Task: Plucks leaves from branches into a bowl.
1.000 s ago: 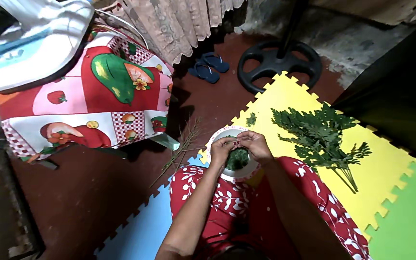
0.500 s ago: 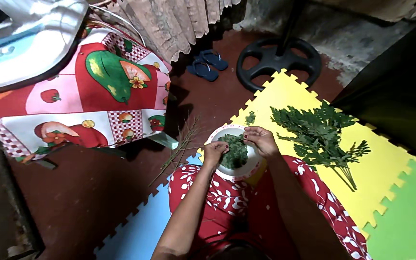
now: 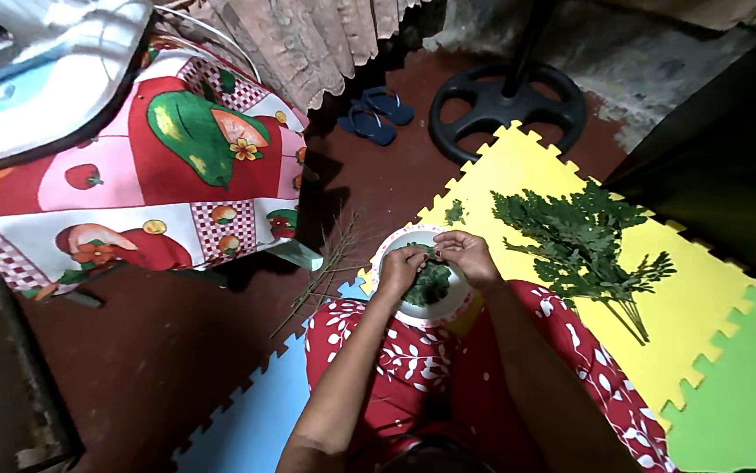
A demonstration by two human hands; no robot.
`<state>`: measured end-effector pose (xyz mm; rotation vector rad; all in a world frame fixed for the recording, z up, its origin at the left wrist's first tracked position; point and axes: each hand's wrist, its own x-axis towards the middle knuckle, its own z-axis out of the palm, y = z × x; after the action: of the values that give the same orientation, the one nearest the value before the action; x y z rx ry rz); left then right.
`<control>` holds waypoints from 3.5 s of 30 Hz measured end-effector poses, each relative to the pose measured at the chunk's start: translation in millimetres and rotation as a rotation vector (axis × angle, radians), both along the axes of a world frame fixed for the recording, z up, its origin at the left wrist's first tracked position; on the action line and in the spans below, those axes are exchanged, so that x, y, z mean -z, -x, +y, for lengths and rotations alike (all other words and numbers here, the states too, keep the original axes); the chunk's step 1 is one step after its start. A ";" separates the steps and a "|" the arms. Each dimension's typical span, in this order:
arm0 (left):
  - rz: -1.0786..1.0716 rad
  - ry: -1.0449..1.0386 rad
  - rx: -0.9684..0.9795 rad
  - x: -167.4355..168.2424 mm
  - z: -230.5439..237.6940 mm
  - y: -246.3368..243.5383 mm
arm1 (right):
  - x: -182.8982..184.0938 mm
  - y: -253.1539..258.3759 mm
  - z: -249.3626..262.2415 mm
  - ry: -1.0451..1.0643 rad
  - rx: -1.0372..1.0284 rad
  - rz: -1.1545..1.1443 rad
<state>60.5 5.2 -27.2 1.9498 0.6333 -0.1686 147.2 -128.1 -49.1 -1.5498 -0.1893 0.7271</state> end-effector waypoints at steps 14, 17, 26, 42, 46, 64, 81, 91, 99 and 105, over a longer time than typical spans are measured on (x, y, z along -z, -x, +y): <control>-0.065 0.181 -0.007 5.4 3.9 4.7 | -8.2 0.6 -0.4 -0.061 -0.191 0.118; -0.198 0.406 -0.081 2.1 8.9 8.3 | -6.8 -1.6 -2.6 -0.174 -0.153 0.224; 0.020 -0.247 0.216 10.9 12.7 -99.1 | -6.9 -16.3 -11.6 0.332 -0.571 -0.058; -0.108 0.136 0.212 8.7 7.5 -71.9 | 4.8 -28.9 -12.4 -0.069 0.125 0.092; -0.218 0.047 0.073 1.6 -7.0 -43.4 | 4.0 -16.0 -8.0 -0.103 0.146 0.074; -0.116 -0.046 0.037 -4.6 8.9 -11.8 | -9.8 -13.1 -6.2 -0.033 0.034 0.120; 0.103 -0.310 0.170 -5.3 2.7 -67.2 | -3.9 -30.5 -14.2 0.413 -0.352 -0.322; 0.079 -0.388 0.279 14.8 10.2 -122.2 | 63.1 -100.6 1.7 0.782 -0.116 -0.137; 0.223 -0.289 0.093 6.1 59.0 -39.3 | 75.6 -108.3 11.0 0.915 -0.160 -0.154; 0.312 -0.239 0.040 19.9 68.6 6.9 | 47.6 -92.4 -13.1 0.415 0.171 -0.029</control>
<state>53.6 73.8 -47.1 2.1875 0.8497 -0.4457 239.6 -141.2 -96.7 -1.9443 0.0796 0.6330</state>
